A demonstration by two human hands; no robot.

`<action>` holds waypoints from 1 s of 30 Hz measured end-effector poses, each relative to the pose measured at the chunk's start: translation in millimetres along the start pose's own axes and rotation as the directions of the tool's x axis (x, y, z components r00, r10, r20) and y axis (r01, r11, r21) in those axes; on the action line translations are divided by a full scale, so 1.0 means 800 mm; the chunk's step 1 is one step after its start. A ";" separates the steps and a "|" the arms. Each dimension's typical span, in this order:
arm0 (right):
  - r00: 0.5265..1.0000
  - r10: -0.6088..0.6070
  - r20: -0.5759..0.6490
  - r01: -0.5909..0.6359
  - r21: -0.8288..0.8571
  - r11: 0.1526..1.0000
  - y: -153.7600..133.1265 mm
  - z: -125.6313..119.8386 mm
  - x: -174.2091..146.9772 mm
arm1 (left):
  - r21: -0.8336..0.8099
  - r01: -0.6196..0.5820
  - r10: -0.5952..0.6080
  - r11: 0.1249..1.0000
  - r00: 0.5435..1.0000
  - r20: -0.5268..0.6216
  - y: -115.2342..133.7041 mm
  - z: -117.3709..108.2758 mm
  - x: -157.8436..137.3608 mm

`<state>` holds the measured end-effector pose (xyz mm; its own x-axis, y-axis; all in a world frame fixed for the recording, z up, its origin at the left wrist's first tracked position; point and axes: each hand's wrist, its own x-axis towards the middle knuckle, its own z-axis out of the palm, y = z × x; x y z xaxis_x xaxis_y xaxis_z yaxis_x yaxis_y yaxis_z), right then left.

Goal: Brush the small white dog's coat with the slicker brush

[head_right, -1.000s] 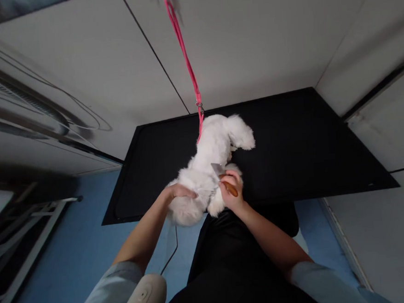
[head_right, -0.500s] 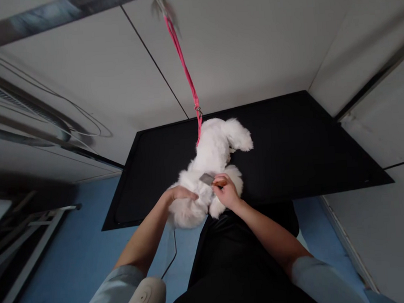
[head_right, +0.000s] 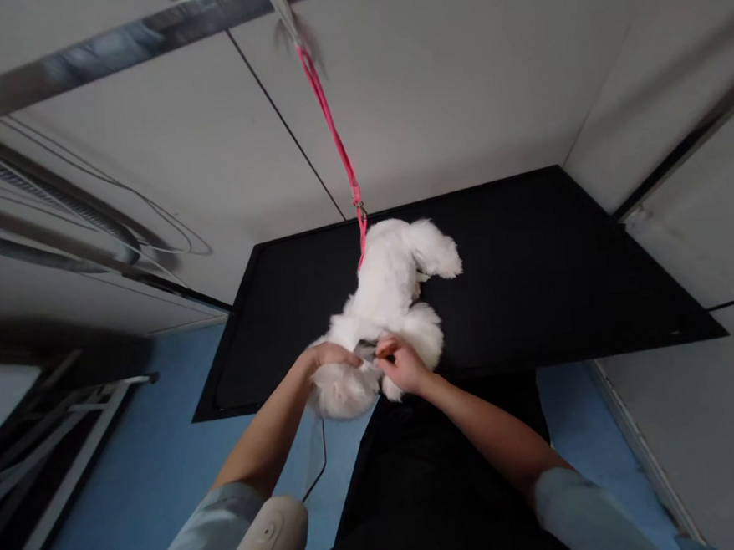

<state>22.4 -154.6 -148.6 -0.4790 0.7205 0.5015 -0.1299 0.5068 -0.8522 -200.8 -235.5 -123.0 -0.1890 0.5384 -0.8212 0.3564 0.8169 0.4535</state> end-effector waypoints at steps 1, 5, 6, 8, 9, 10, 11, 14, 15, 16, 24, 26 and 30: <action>0.999 0.018 -0.037 -0.019 -0.009 1.000 0.001 0.000 0.001 | -0.034 0.024 -0.023 0.999 0.999 0.027 -0.001 -0.001 0.000; 0.988 0.031 -0.152 -0.045 -0.088 0.995 0.003 -0.001 0.003 | -0.079 0.068 -0.058 0.995 0.991 0.119 -0.001 -0.004 0.000; 0.998 0.018 -0.066 -0.022 -0.064 0.998 0.003 0.000 0.002 | -0.058 0.040 -0.035 0.997 0.995 0.097 0.000 -0.004 0.000; 0.998 0.015 0.055 -0.015 -0.001 1.000 0.003 0.003 0.000 | -0.033 -0.017 0.018 0.999 0.999 0.030 0.002 -0.004 -0.001; 0.999 0.029 0.041 -0.030 0.007 1.000 0.002 0.004 -0.001 | -0.038 -0.015 0.015 0.999 1.000 0.017 0.003 -0.004 -0.002; 0.999 0.047 -0.017 -0.047 -0.004 0.999 0.002 0.006 -0.002 | -0.058 0.009 -0.008 0.998 1.000 0.028 0.004 -0.004 -0.003; 0.995 0.056 -0.082 -0.059 -0.025 0.998 0.000 0.007 -0.002 | -0.083 0.040 -0.035 0.996 0.998 0.056 0.005 -0.004 -0.005; 0.999 0.011 -0.034 -0.013 -0.037 0.999 -0.003 0.012 -0.004 | -0.086 0.030 -0.024 0.996 0.998 0.065 0.004 -0.006 -0.008; 1.000 -0.003 0.023 0.003 -0.020 1.000 -0.004 0.013 -0.003 | -0.071 -0.014 0.017 0.997 0.999 0.032 0.002 -0.008 -0.008; 0.998 -0.004 0.063 0.004 -0.008 1.000 -0.004 0.013 -0.003 | -0.058 -0.056 0.056 0.997 0.998 0.002 0.001 -0.010 -0.008; 0.996 0.067 -0.063 -0.071 -0.053 0.996 -0.015 0.027 -0.015 | -0.055 -0.129 0.132 0.990 0.989 0.060 -0.008 -0.018 -0.003; 0.993 0.089 -0.081 -0.091 -0.014 0.996 -0.011 0.027 -0.013 | -0.051 -0.130 0.132 0.990 0.991 0.034 -0.007 -0.019 -0.006; 0.860 0.219 -0.461 -0.265 -0.037 0.963 0.029 -0.021 0.004 | -0.149 0.018 -0.009 0.989 0.998 0.065 -0.008 -0.020 -0.010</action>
<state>32.7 -132.8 -164.2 -0.0397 0.9488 0.3134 0.0342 0.3147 -0.9486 -216.5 -241.2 -113.7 -0.1319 0.5167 -0.8460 0.2130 0.8482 0.4849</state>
